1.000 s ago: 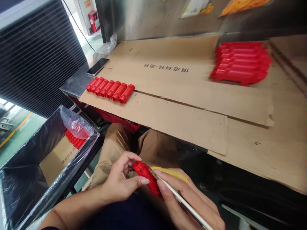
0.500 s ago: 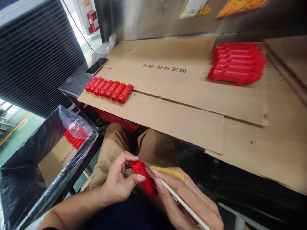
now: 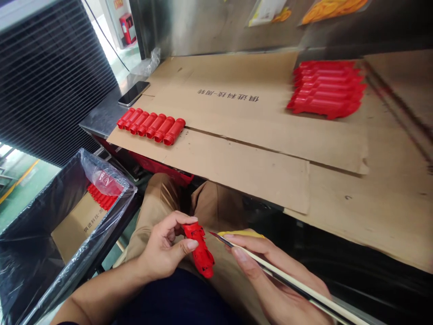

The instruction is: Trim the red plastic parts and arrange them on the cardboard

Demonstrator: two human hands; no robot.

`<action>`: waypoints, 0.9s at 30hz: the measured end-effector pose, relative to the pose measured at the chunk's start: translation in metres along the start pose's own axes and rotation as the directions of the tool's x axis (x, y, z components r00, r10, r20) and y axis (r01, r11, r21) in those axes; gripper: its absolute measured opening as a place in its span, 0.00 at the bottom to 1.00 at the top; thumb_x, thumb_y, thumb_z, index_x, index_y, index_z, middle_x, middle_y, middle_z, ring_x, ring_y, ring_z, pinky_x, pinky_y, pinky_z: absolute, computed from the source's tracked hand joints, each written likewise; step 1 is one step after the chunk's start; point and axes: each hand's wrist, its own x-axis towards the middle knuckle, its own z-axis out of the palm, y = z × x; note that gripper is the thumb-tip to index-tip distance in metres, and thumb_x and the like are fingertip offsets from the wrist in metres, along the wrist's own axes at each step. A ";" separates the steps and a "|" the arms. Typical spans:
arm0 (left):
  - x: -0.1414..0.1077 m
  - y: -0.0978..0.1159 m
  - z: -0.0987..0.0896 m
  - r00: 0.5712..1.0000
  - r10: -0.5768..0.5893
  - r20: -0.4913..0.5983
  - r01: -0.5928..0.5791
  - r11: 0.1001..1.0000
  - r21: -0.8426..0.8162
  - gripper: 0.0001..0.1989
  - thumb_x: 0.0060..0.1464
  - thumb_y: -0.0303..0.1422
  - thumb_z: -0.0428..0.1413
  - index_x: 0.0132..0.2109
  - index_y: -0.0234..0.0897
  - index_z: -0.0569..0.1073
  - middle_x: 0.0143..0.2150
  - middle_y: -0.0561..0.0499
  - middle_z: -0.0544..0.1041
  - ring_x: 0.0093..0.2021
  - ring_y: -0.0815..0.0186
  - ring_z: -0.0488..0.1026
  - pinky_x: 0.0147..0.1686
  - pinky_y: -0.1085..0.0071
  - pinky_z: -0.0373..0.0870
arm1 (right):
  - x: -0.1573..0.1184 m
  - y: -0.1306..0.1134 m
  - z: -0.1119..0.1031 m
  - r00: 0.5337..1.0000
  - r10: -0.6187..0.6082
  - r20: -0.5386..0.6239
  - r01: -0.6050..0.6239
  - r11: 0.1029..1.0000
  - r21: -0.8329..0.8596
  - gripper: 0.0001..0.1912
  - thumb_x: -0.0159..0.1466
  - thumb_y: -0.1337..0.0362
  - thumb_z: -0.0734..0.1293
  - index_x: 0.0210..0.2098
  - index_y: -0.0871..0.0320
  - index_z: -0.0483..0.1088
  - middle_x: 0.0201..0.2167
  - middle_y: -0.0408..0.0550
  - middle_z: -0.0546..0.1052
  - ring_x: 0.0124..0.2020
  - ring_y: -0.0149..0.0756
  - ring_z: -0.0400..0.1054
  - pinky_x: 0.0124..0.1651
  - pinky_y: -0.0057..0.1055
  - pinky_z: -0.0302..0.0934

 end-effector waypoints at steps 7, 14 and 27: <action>-0.001 0.000 0.002 1.000 0.020 0.017 -0.021 1.000 0.011 0.18 0.59 0.39 0.66 0.53 0.38 0.77 0.44 0.46 0.75 0.45 0.62 0.74 0.48 0.65 0.72 | 0.005 -0.008 0.000 1.000 0.003 0.016 -0.003 1.000 0.019 0.08 0.69 0.67 0.69 0.42 0.50 0.81 0.37 0.45 0.85 0.34 0.36 0.82 0.39 0.24 0.78; 0.001 0.001 0.003 0.998 0.057 0.021 -0.059 0.996 0.062 0.18 0.59 0.40 0.66 0.53 0.38 0.77 0.44 0.46 0.74 0.45 0.61 0.74 0.48 0.65 0.72 | 0.001 -0.007 0.003 0.997 -0.072 0.012 0.072 0.997 0.006 0.11 0.69 0.72 0.68 0.46 0.52 0.79 0.40 0.46 0.85 0.35 0.35 0.81 0.40 0.26 0.77; -0.006 -0.008 0.011 0.901 0.425 -0.090 -0.353 0.838 0.415 0.20 0.58 0.31 0.66 0.57 0.40 0.74 0.46 0.44 0.77 0.46 0.59 0.75 0.47 0.62 0.74 | -0.008 0.000 0.029 0.972 -0.233 0.017 0.233 0.971 -0.045 0.10 0.72 0.71 0.65 0.52 0.58 0.73 0.45 0.55 0.81 0.47 0.39 0.78 0.48 0.33 0.77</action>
